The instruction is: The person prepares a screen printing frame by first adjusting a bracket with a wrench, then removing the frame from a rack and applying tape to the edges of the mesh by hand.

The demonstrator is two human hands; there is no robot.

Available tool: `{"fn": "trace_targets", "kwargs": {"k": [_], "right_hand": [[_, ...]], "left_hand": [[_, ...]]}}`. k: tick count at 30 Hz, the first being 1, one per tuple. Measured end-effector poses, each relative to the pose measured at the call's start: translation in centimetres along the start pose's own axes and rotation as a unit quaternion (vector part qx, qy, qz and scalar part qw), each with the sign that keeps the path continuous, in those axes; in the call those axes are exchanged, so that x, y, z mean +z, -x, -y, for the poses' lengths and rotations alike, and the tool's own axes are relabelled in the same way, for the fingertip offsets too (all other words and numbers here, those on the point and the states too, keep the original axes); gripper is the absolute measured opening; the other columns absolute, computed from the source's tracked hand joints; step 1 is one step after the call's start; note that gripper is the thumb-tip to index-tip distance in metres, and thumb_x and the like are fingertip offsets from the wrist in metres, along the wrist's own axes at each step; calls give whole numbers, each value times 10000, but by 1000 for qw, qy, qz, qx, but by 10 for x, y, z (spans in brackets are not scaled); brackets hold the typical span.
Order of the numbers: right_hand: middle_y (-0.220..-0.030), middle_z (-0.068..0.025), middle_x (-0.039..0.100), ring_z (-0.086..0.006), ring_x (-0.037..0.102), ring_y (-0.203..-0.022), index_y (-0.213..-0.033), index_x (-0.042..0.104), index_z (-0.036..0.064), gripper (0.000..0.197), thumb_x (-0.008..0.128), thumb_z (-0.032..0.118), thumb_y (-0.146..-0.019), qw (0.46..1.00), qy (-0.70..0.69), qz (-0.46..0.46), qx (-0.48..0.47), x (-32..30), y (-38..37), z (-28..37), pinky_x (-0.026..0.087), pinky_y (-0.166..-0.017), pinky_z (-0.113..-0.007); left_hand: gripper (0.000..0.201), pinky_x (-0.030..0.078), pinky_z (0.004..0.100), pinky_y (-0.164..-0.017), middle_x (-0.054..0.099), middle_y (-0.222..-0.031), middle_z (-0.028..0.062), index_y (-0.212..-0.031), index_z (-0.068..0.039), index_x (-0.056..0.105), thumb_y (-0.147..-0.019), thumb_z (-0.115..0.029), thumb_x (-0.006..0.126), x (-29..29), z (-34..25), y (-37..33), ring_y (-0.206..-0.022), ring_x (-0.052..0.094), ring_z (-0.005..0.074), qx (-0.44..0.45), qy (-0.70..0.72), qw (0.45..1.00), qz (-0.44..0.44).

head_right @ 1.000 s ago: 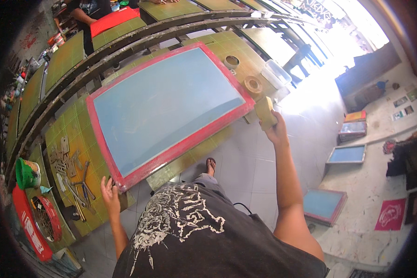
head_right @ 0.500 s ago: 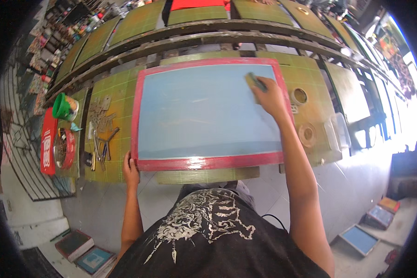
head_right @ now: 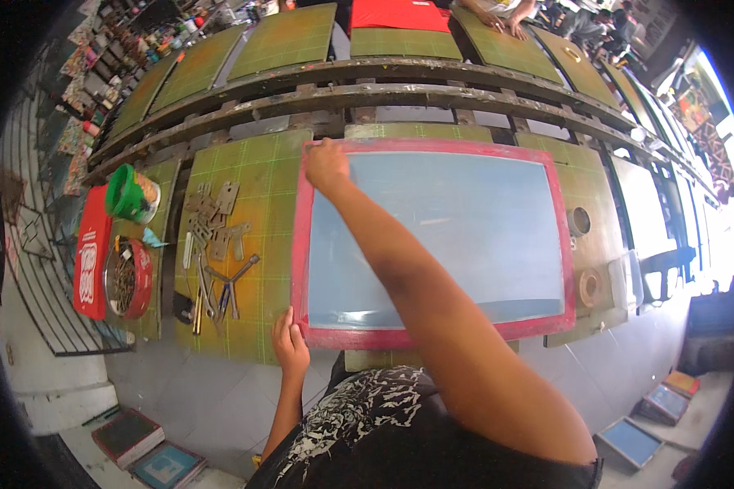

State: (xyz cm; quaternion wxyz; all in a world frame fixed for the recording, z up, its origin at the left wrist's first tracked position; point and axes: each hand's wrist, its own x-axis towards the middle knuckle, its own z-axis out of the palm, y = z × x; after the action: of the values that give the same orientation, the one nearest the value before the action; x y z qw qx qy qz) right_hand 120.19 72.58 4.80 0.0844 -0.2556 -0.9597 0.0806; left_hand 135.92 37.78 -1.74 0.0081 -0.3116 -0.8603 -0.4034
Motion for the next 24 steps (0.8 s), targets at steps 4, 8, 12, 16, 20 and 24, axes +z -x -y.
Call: {"fn": "trace_targets", "kwargs": {"k": [4, 8, 12, 16, 20, 24], "right_hand": [[-1173, -135, 601, -336, 579, -1043, -1037, 703, 75, 252, 529, 187, -895, 999, 33, 11, 37, 29, -5, 5, 536, -813, -389], [-1163, -131, 603, -331, 572, -1050, -1032, 705, 83, 242, 520, 163, -899, 997, 58, 16, 40, 23, 8, -43, 531, -816, -397], [-1119, -138, 618, -335, 585, -1032, -1017, 701, 63, 243, 519, 155, -883, 990, 116, -2, 76, 12, 33, -131, 532, -821, -418], [-1104, -144, 624, -352, 591, -1027, -1029, 693, 59, 257, 517, 178, -884, 984, 128, 3, 124, -19, 65, -218, 524, -847, -444], [-1074, -163, 632, -378, 606, -984, -1031, 688, 59, 263, 515, 203, -894, 972, 169, -22, 159, -34, 95, -305, 516, -845, -476], [-1165, -161, 618, -374, 584, -1075, -1024, 696, 35, 325, 470, 247, -929, 936, 164, 0, 310, -59, 137, -392, 504, -892, -453]], "left_hand": [[366, 399, 464, -975, 592, -1216, 216, -1234, 42, 574, -919, -97, 450, -1, 0, -1, -1115, 539, 389, -4, 2, 1000, 9], [367, 396, 468, -975, 591, -1213, 219, -1222, 64, 573, -909, -89, 457, -2, 1, -3, -1110, 535, 394, -9, 17, 1000, 23], [370, 390, 477, -977, 589, -1207, 235, -1213, 76, 575, -898, -83, 461, -2, 5, -3, -1111, 533, 399, -3, 12, 999, 30], [376, 388, 488, -970, 586, -1191, 240, -1214, 75, 576, -896, -89, 462, 1, 9, -2, -1096, 529, 410, 6, 8, 999, 41], [390, 383, 485, -974, 565, -1214, 240, -1238, 65, 567, -899, -93, 457, 1, 7, -1, -1110, 509, 405, -8, 1, 999, 49], [411, 369, 483, -988, 555, -1230, 243, -1272, 60, 552, -914, -100, 430, 0, 3, 1, -1126, 497, 408, -24, -18, 998, 52]]}}
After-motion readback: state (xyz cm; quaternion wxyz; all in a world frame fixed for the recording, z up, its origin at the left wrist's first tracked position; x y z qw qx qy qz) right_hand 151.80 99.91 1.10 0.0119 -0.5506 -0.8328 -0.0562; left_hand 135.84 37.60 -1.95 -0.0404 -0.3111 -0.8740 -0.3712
